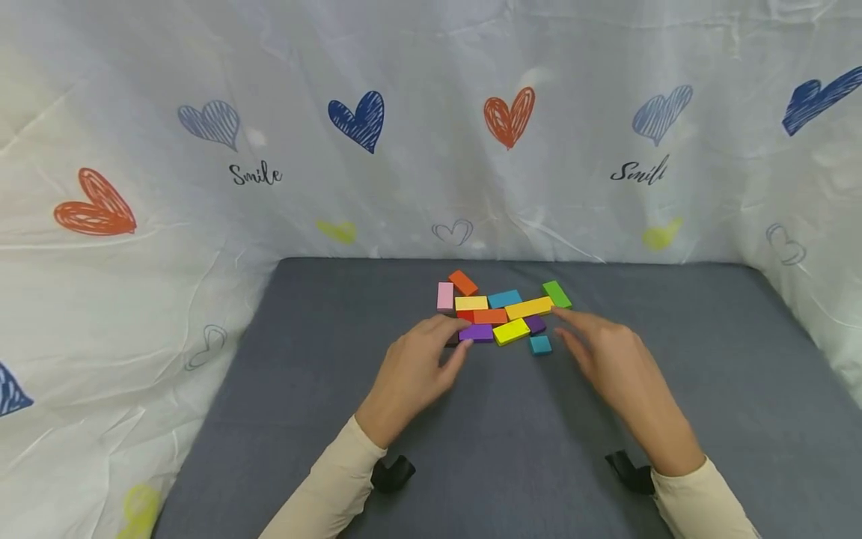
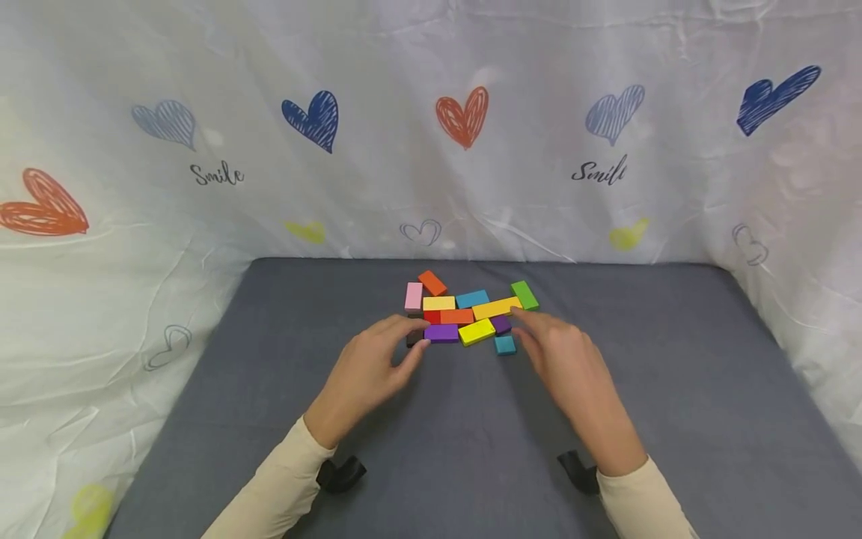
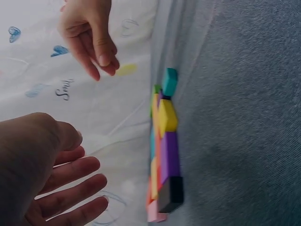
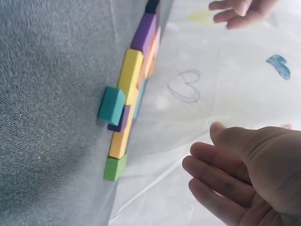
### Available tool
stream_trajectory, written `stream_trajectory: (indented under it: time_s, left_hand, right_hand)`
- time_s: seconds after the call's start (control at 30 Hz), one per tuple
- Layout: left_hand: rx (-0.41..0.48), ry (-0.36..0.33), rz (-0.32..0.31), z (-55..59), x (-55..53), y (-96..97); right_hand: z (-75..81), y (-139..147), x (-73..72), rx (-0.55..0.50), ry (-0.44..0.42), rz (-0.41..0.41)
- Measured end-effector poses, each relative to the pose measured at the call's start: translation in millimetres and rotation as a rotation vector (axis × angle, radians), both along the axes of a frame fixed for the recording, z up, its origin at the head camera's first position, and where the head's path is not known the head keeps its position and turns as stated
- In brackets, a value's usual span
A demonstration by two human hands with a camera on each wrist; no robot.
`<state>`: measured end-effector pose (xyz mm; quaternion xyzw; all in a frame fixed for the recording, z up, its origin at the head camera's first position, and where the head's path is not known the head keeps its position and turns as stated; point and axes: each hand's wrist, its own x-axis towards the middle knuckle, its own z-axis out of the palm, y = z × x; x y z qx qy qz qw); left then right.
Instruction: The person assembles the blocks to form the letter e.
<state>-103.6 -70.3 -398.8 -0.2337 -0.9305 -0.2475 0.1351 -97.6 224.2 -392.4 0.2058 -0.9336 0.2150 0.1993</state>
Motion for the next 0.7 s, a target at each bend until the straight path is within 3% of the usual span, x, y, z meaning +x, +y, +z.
stream_trajectory:
  time_s: [0.17,0.43,0.7]
  left_hand:
    - [-0.03,-0.005,0.004,-9.5,-10.0,6.4]
    - [-0.099,-0.027,-0.014,-19.9,-36.5,24.2]
    - [-0.229,-0.002,-0.014,-28.7,-58.9,43.5]
  right_hand:
    - [-8.5,-2,-12.3,0.011,-0.047,-0.016]
    - [-28.5,-6,-36.1,0.037,-0.178,-0.042]
    - [-38.3,-8,-55.3,0.072,-0.18,-0.043]
